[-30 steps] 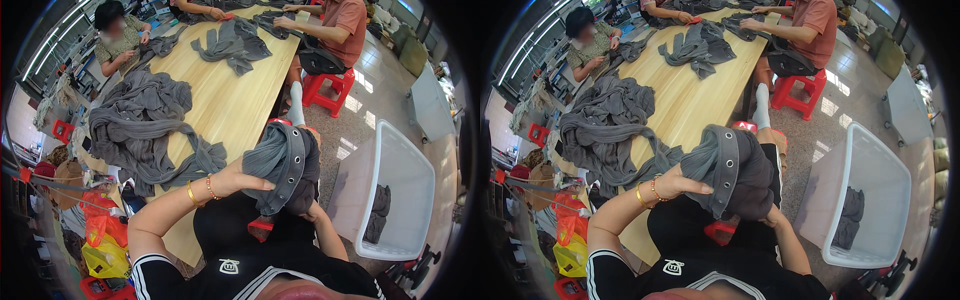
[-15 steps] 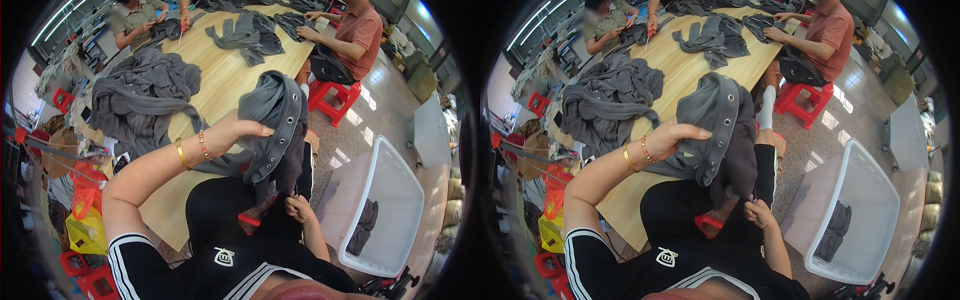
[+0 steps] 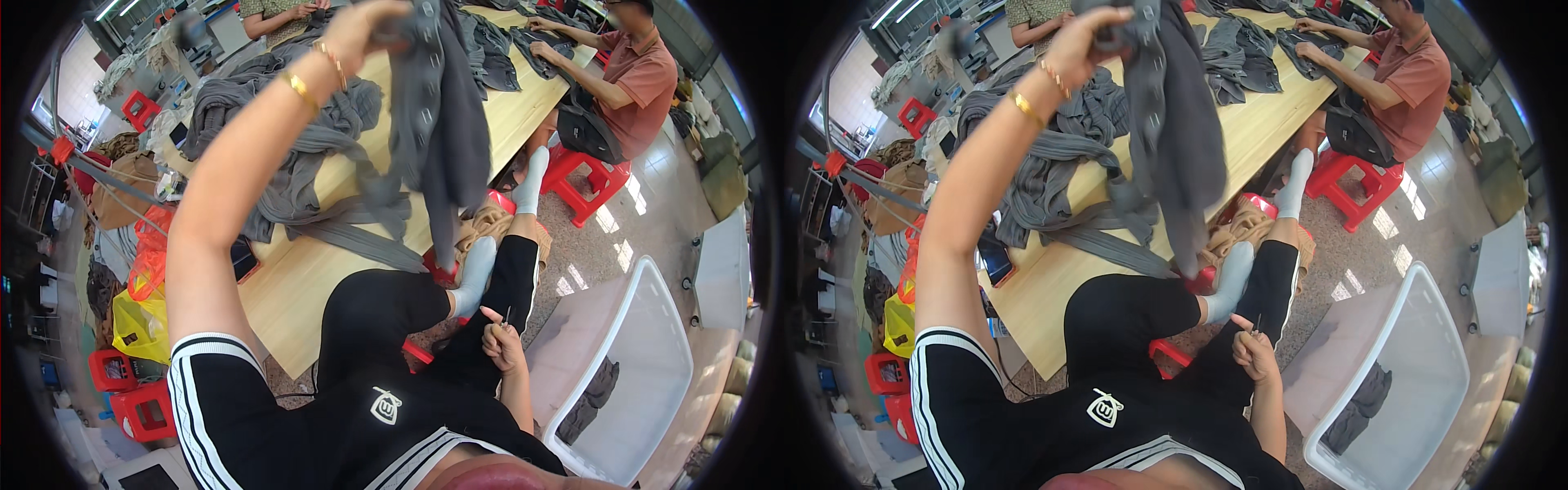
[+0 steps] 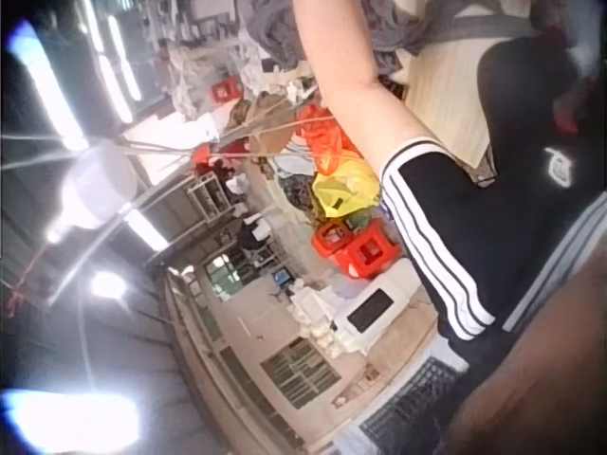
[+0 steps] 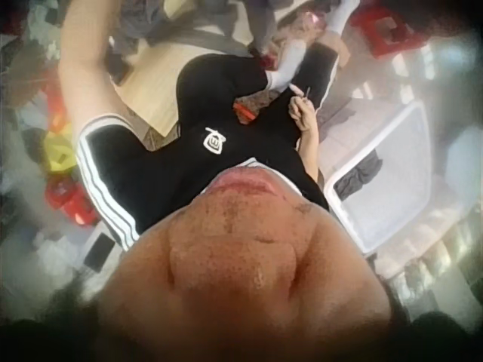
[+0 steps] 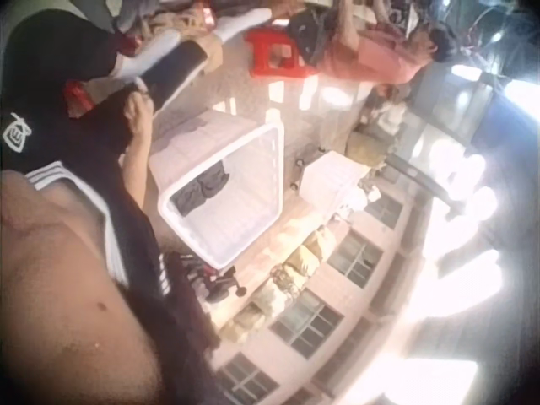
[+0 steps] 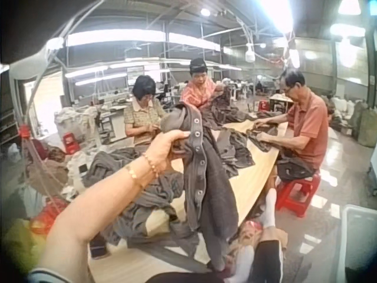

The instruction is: Trimming excess material and labels from grey textile garments using small scissors.

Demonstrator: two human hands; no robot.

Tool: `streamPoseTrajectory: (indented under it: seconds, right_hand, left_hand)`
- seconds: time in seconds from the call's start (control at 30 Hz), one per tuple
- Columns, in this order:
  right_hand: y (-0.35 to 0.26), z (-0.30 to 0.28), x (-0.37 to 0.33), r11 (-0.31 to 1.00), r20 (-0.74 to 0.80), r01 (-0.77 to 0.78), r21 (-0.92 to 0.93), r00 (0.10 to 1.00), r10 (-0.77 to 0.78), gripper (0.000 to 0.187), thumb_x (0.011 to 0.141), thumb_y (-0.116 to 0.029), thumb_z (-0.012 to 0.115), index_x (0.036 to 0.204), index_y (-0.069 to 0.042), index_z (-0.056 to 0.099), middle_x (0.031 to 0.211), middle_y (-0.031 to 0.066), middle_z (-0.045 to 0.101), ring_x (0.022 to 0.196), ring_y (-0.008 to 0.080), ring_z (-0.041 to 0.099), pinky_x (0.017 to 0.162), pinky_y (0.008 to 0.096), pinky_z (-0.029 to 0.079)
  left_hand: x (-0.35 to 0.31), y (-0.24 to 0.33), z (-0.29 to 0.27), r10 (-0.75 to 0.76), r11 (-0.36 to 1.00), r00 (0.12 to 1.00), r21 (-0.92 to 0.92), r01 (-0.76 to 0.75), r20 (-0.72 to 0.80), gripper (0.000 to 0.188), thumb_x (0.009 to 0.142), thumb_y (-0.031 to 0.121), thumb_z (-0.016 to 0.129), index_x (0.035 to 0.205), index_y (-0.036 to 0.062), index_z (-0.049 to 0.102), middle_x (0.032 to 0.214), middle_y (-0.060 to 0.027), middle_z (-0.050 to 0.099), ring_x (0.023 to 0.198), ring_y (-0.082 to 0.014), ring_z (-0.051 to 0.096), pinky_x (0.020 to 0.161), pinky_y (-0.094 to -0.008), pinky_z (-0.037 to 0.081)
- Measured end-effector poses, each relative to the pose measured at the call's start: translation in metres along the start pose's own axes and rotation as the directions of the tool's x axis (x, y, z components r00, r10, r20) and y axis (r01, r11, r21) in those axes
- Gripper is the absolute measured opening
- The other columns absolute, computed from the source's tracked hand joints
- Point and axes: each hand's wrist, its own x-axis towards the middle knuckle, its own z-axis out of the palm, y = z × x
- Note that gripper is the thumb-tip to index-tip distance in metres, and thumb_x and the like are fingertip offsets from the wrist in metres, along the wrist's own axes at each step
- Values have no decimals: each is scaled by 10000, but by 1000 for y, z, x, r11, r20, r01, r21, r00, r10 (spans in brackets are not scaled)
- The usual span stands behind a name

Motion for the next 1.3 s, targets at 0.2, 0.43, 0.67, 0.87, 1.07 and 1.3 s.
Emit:
streamPoseTrajectory:
  seconds: [0.2, 0.43, 0.67, 0.87, 1.07, 1.3]
  right_hand:
    - [3, -3, 1, 1000, 0, -8, 0, 1000, 8, 420, 971, -144, 529, 1355, -5, 433, 613, 11, 426, 442, 60, 303, 397, 187, 250]
    - [8, -8, -1, 1000, 23, -9, 9, 1000, 9, 421, 973, -169, 529, 1357, -17, 446, 620, 15, 432, 466, 65, 321, 403, 185, 260]
    - [-4, -6, 9, 998, 69, -64, 21, 996, 63, 412, 987, -210, 508, 1358, -39, 450, 631, 9, 419, 475, 66, 325, 403, 181, 275]
    - [-8, -45, 14, 950, -40, 182, 254, 983, -177, 400, 1006, -286, 467, 1341, -70, 496, 649, -31, 343, 489, 59, 296, 418, 188, 273]
    - [-85, -35, 50, 865, 142, 310, 394, 909, -391, 347, 1027, -313, 410, 1245, -83, 553, 631, -23, 339, 468, 66, 290, 387, 197, 270]
    - [-82, -9, 101, 996, 66, 93, -12, 994, -92, 312, 1000, -282, 488, 1232, -79, 537, 656, -39, 381, 467, 38, 294, 395, 175, 243]
  left_hand:
    - [105, 52, -45, 123, 991, 935, 1, -130, -333, 174, 765, 255, 726, 762, 99, 651, 683, -18, 645, 549, -175, 606, 479, -296, 464]
    - [17, -35, -39, 146, 988, 964, -10, -152, -223, 139, 797, 136, 708, 912, 62, 691, 901, -24, 687, 799, -150, 667, 656, -319, 575]
    - [-160, -56, -3, 38, 996, 971, 67, -55, 236, 577, 630, 61, 787, 1172, -27, 611, 1166, -57, 627, 1071, -108, 546, 938, -282, 432]
    - [-203, -35, 44, -13, 992, 392, 63, -114, 920, 260, 649, 116, 746, 789, -22, 575, 712, -120, 596, 629, -201, 567, 616, -309, 446]
    - [-208, -18, 107, 26, 994, -20, -28, -103, 999, 253, 642, 157, 714, 772, 1, 563, 703, -132, 569, 644, -311, 555, 586, -358, 422]
    - [-228, -69, 122, -93, 960, -60, 106, 261, 994, 285, 661, 57, 719, 905, -40, 610, 779, -49, 654, 733, -78, 562, 667, -276, 462]
